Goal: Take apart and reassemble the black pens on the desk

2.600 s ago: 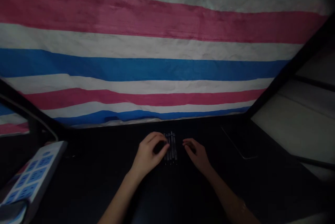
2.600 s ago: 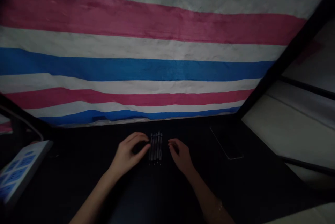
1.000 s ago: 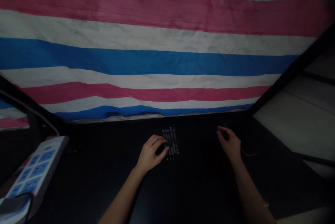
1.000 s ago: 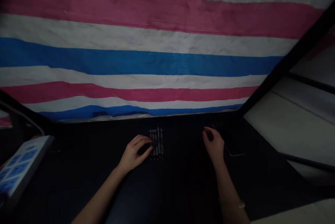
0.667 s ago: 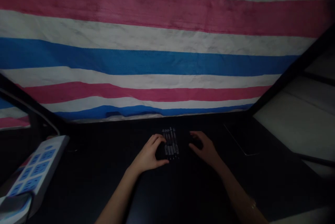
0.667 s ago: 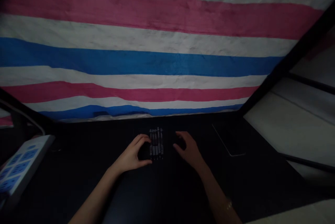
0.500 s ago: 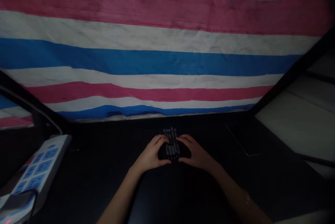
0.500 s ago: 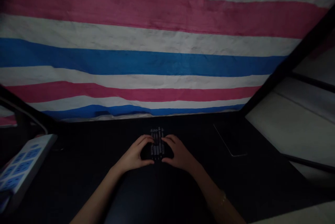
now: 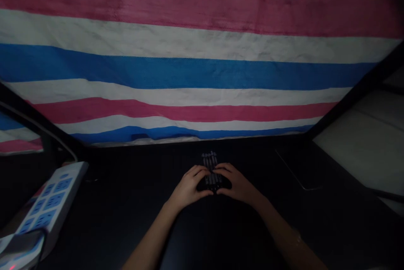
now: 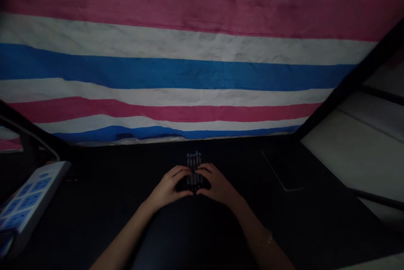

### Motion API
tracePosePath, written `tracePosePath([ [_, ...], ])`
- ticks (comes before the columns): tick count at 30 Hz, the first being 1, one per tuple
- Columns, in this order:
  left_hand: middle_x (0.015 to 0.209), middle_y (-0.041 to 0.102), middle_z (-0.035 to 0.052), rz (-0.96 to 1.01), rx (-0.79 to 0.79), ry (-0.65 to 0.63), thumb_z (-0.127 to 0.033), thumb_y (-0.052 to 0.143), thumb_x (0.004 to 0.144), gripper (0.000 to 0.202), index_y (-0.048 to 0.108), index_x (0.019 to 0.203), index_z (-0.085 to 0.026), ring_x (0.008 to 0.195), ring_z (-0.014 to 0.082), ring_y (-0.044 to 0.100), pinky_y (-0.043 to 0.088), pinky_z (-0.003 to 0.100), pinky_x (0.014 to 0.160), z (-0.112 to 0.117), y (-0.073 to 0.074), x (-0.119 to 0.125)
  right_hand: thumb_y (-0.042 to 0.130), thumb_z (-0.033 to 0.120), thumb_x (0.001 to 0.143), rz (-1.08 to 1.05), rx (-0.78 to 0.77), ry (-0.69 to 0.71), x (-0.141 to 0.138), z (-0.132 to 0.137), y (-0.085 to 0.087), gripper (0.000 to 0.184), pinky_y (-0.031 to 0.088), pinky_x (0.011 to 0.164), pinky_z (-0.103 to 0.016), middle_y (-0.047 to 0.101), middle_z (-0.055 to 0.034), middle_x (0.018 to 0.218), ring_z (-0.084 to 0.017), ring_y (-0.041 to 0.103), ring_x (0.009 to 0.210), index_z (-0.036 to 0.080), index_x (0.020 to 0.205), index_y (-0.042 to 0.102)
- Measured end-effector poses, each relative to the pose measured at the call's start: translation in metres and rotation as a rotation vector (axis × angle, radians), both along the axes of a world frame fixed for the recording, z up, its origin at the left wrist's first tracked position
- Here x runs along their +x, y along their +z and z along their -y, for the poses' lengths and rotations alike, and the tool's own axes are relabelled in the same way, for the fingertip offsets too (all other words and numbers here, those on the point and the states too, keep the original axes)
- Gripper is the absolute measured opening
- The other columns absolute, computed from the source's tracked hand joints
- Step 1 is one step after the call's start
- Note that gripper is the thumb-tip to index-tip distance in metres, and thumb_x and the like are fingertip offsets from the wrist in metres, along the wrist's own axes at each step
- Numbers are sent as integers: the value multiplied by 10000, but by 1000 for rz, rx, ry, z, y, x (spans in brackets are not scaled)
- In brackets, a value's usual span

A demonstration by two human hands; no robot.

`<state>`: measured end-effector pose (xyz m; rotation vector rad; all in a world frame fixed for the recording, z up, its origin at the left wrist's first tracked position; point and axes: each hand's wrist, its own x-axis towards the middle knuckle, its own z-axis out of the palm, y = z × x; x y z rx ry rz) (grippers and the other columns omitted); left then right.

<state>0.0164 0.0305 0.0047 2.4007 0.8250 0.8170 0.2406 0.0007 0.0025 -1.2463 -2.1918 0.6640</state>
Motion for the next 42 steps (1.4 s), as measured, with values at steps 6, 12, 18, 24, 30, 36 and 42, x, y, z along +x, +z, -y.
tracePosePath([
  [6, 1040, 647, 74, 110, 15, 128, -186, 476, 927, 205, 612, 1078, -208, 1002, 207, 598, 498, 397, 893, -10, 2, -13, 692, 177, 766, 1, -5, -10, 6, 3, -2, 543, 393, 1048, -441, 491, -99, 1303, -243, 477, 1215, 245, 1277, 522],
  [12, 1176, 602, 76, -13, 16, 14, -144, 596, 847, 291, 597, 1126, -228, 1051, 219, 572, 498, 403, 907, -8, -4, -10, 686, 163, 774, 12, 19, -16, 4, 2, -3, 502, 419, 1029, -423, 510, -97, 1276, -233, 497, 1190, 233, 1250, 541],
  [18, 1178, 612, 72, -10, 18, 3, -137, 584, 859, 255, 605, 1097, -225, 1059, 215, 582, 508, 398, 906, -4, -4, -1, 763, 205, 711, 26, 50, -20, 4, 1, -5, 552, 438, 1003, -431, 533, -101, 1246, -250, 510, 1162, 229, 1227, 569],
  [24, 1228, 599, 82, -8, 7, -7, -136, 540, 883, 271, 594, 1132, -231, 1098, 224, 582, 502, 423, 931, -5, -9, -2, 767, 228, 717, 28, 95, -44, 1, 1, -6, 479, 458, 968, -442, 554, -98, 1202, -258, 523, 1123, 233, 1170, 614],
  [30, 1242, 600, 85, -5, 23, -5, -139, 527, 889, 285, 591, 1152, -231, 1109, 230, 584, 502, 442, 941, -5, -12, -2, 754, 244, 732, 24, 131, -71, -2, -2, -12, 445, 464, 949, -467, 560, -89, 1177, -266, 530, 1097, 258, 1156, 617],
  [36, 1290, 568, 84, -38, 64, 18, -104, 505, 881, 395, 532, 1252, -237, 1227, 256, 469, 450, 490, 1001, -5, -6, -2, 710, 318, 771, -4, 168, -135, -3, 2, -6, 475, 463, 963, -448, 470, -114, 1246, -275, 499, 1146, 236, 1214, 559],
  [42, 1223, 591, 86, -30, 74, 43, 15, 414, 844, 530, 471, 1305, -240, 1215, 253, 460, 463, 494, 987, -7, -4, -3, 506, 310, 900, -166, 253, -397, -3, 5, 6, 213, 501, 880, -401, 517, -96, 1105, -252, 555, 1048, 250, 1075, 612],
])
